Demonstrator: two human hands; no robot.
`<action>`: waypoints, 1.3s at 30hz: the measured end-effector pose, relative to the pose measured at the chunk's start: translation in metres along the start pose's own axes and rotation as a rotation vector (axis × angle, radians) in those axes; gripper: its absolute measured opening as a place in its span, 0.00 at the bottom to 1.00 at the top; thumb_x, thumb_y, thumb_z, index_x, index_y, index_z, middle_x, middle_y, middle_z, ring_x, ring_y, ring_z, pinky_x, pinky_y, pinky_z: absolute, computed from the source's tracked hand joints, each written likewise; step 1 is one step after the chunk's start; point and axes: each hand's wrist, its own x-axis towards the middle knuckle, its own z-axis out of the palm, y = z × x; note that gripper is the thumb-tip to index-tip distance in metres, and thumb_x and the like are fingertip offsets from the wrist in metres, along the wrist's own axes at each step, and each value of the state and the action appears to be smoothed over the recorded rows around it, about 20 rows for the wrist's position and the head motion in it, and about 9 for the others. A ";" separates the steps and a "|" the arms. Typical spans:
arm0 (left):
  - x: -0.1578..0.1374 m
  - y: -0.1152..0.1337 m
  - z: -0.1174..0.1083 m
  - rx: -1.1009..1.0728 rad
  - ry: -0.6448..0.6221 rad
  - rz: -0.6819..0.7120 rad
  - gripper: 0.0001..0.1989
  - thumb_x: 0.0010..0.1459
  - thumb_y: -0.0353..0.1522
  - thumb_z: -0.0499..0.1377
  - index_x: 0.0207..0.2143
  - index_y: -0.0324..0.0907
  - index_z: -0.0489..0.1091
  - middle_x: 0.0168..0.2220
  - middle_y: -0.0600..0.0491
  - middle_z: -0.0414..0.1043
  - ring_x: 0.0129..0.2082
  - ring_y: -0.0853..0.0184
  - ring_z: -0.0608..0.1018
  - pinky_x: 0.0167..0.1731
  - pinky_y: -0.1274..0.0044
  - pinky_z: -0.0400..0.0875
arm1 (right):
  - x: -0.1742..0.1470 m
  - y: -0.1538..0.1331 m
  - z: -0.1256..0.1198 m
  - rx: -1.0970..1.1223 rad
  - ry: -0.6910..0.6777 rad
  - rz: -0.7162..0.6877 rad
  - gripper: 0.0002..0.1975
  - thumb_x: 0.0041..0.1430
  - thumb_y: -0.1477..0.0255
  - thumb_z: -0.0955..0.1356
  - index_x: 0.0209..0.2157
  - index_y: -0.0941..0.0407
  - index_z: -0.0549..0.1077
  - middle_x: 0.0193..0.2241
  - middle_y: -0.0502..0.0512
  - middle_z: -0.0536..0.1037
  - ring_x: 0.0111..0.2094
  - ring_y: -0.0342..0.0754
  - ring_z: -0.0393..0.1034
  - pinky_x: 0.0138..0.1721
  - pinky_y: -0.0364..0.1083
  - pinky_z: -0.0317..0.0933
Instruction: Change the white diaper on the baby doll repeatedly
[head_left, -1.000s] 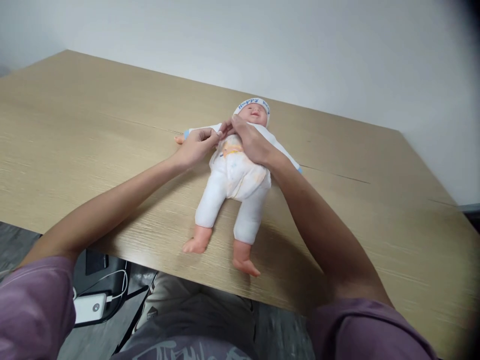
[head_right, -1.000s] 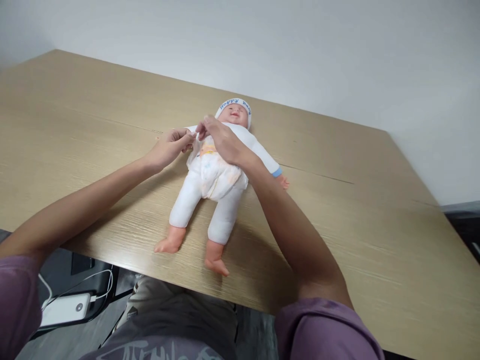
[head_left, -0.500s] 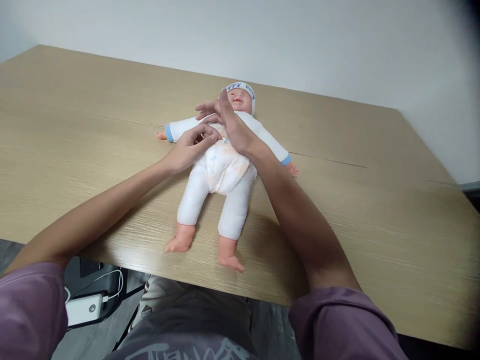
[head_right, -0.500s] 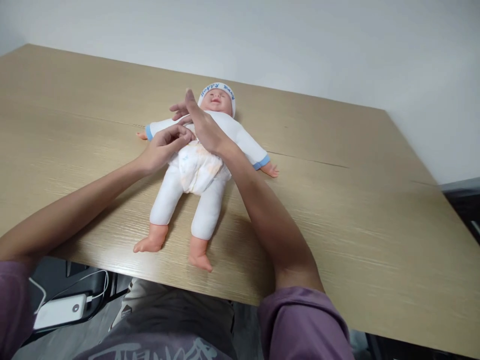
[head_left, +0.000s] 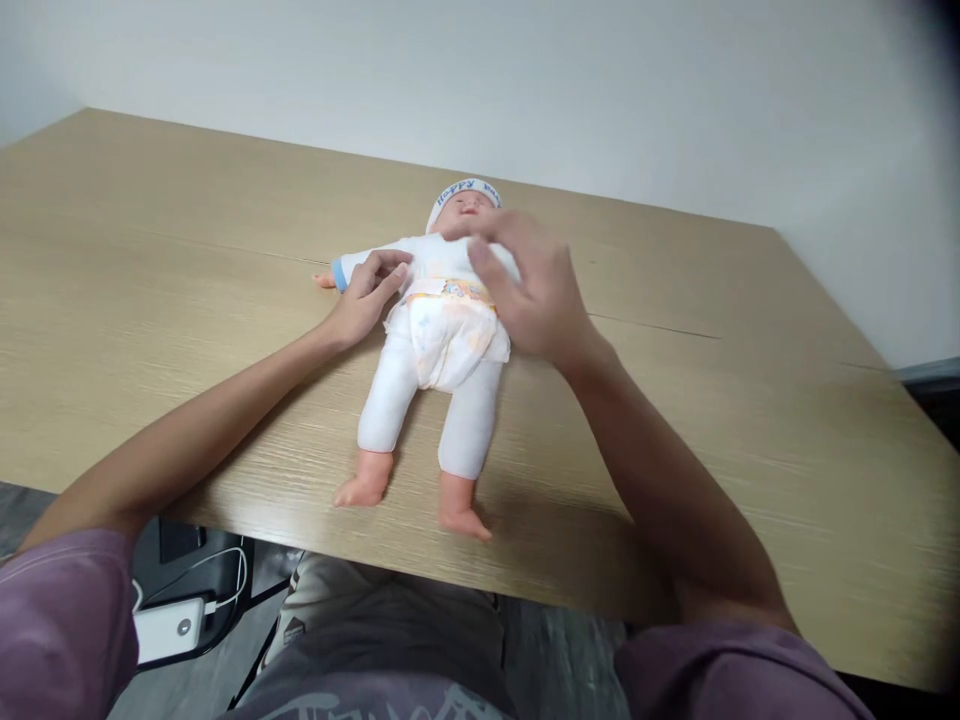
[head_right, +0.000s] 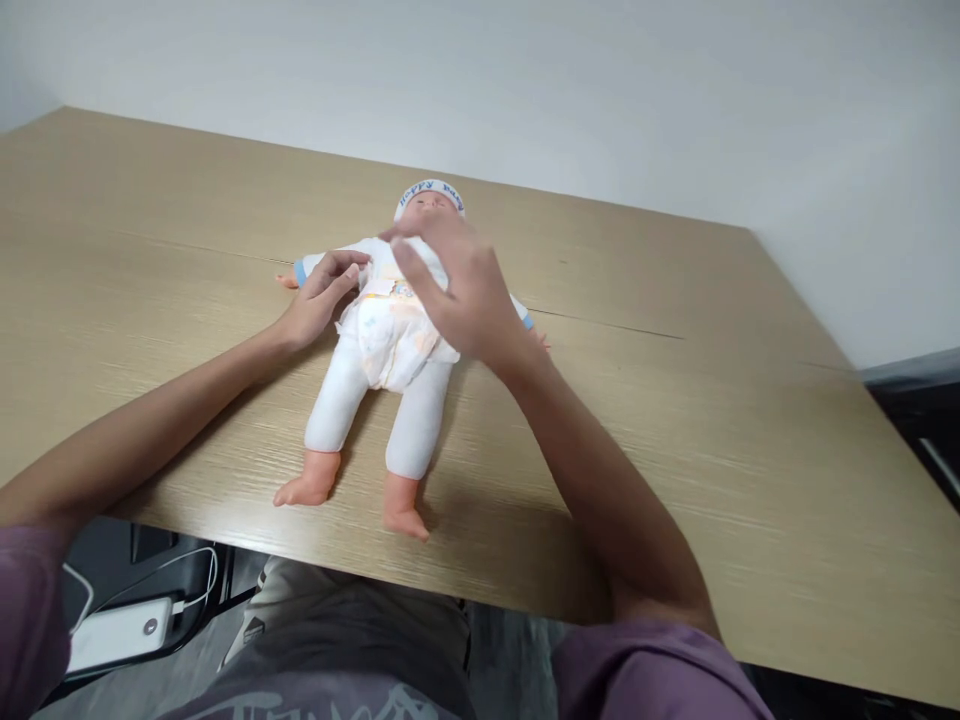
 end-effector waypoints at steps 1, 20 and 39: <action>0.002 -0.002 -0.001 -0.020 -0.028 -0.002 0.28 0.72 0.60 0.64 0.56 0.47 0.76 0.52 0.46 0.76 0.46 0.59 0.76 0.44 0.70 0.74 | -0.013 -0.001 -0.002 -0.073 -0.066 -0.021 0.20 0.85 0.55 0.64 0.60 0.50 0.82 0.60 0.58 0.87 0.65 0.57 0.79 0.72 0.63 0.68; -0.025 0.031 -0.004 0.257 0.148 0.211 0.19 0.75 0.49 0.65 0.57 0.47 0.72 0.58 0.45 0.79 0.46 0.62 0.79 0.50 0.67 0.76 | -0.099 -0.080 0.016 -0.207 -0.289 -0.086 0.15 0.81 0.72 0.67 0.63 0.54 0.78 0.62 0.66 0.84 0.65 0.60 0.80 0.67 0.61 0.76; -0.104 0.075 0.018 0.805 -0.319 0.132 0.22 0.73 0.56 0.65 0.45 0.47 0.73 0.26 0.57 0.75 0.29 0.59 0.75 0.47 0.64 0.65 | -0.139 -0.055 0.022 -0.352 -0.039 0.328 0.07 0.75 0.69 0.73 0.52 0.51 0.78 0.42 0.58 0.86 0.39 0.57 0.83 0.44 0.55 0.78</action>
